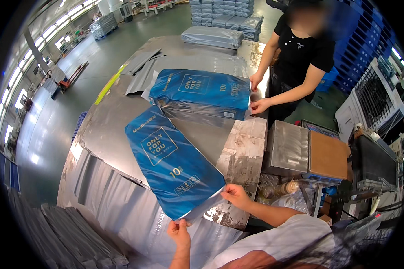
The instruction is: The person repeatedly picks up blue packages, places them into gray shipping mailers, and seals the mailers. They then stack the sealed packages and place them into blue plastic bins. Another person is visible in the background performing similar packing tasks.
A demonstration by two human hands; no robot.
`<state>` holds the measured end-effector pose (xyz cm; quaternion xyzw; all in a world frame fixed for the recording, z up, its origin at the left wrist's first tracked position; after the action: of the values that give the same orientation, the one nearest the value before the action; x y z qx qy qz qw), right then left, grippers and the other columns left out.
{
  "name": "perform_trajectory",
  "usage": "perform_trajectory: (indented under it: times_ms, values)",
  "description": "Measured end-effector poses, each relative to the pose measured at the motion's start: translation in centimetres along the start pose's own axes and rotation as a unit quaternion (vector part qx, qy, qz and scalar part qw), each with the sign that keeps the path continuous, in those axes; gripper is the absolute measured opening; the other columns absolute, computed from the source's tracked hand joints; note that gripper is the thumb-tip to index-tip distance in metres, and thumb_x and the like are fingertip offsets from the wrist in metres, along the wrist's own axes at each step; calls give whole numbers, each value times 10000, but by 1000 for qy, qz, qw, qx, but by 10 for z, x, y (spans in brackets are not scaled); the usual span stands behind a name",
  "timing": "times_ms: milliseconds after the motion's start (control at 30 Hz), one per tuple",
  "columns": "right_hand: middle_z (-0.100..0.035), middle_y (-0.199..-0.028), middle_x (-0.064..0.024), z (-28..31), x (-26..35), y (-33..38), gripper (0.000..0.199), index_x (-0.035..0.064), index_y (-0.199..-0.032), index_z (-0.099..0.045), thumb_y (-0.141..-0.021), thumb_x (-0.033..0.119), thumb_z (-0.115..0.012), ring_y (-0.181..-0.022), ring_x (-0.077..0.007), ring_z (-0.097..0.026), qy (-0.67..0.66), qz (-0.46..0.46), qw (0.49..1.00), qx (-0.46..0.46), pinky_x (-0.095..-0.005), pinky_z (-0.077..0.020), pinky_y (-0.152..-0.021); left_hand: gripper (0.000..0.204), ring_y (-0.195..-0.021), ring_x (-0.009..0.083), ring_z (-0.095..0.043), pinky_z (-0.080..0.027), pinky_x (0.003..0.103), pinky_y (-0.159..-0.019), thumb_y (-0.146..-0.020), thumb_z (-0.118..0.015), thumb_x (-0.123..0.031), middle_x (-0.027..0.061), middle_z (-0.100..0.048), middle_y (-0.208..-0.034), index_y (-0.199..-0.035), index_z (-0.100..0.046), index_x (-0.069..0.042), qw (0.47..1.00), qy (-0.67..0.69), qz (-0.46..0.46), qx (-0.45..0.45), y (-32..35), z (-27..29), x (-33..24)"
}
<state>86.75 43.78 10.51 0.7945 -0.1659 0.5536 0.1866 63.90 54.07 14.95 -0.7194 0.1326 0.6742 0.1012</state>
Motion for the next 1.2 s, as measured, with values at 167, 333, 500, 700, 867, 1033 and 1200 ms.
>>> perform_trajectory:
  times_ms: [167,333,500,700,867,1033,1200]
  values:
    - [-503,-682,42,-6,11,-9,108,20,-755,-509,-831,65,-571,-609,-6,-446,43,38,998,-3,-170,-356,-510,177,-498,78,-475,-368,200,-508,-824,-502,-55,32,-532,-562,-652,-471,-35,996,-36,-47,-66,-10,1,-34]
    - [-496,-651,50,-18,33,-11,127,22,-739,-514,-829,81,-579,-604,-1,-438,7,54,998,-36,-165,-345,-505,197,-510,59,-435,-344,197,-516,-853,-492,-76,1,-479,-550,-661,-457,-51,997,-21,-52,-60,-17,0,-48]
    - [-448,-614,66,-19,74,-21,207,28,-702,-505,-841,161,-580,-572,-9,-373,1,79,995,-56,-180,-299,-496,91,-584,67,-457,-354,193,-566,-820,-500,-58,6,-490,-617,-737,-468,-39,996,-15,-81,-35,-8,-19,-80]
    - [-519,-627,32,-16,92,-12,228,37,-713,-524,-864,207,-550,-569,-25,-448,-56,36,998,-10,-182,-348,-521,95,-546,35,-386,-281,173,-513,-837,-508,-72,-28,-436,-601,-755,-462,-57,986,-57,-144,-58,-10,-2,-112]
    - [-552,-1057,-144,1,-15,-30,755,61,-1296,-284,-784,570,-507,-1009,-227,-522,-234,-232,944,12,-401,-426,-824,232,-492,98,-378,-291,217,-453,-881,-419,-256,17,-434,-584,-754,-444,-63,989,-142,-41,10,-10,55,-113]
    - [-412,-1297,-109,-79,-1,10,833,87,-1338,-268,-755,661,-424,-1185,-248,-400,-426,-291,832,204,-441,-310,-979,254,-498,200,-383,-330,316,-449,-859,-398,-300,76,-458,-642,-832,-494,-67,962,-219,71,149,13,82,-120]
    - [-482,-1234,-100,-93,-35,7,565,88,-1269,-411,-849,465,-439,-1111,-228,-471,-490,-171,837,173,-365,-342,-972,91,-551,271,-468,-362,368,-491,-760,-561,-152,93,-512,-652,-763,-556,-61,796,-403,-396,219,101,-36,-231]
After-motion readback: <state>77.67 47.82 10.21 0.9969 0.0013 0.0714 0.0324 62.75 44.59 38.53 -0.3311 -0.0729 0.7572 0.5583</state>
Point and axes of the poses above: each hand's wrist, its own y-axis away from the middle knuckle, its own z-axis out of the back of the hand, x = y × z, the point moved 7 cm from there along -y, towards the middle knuckle
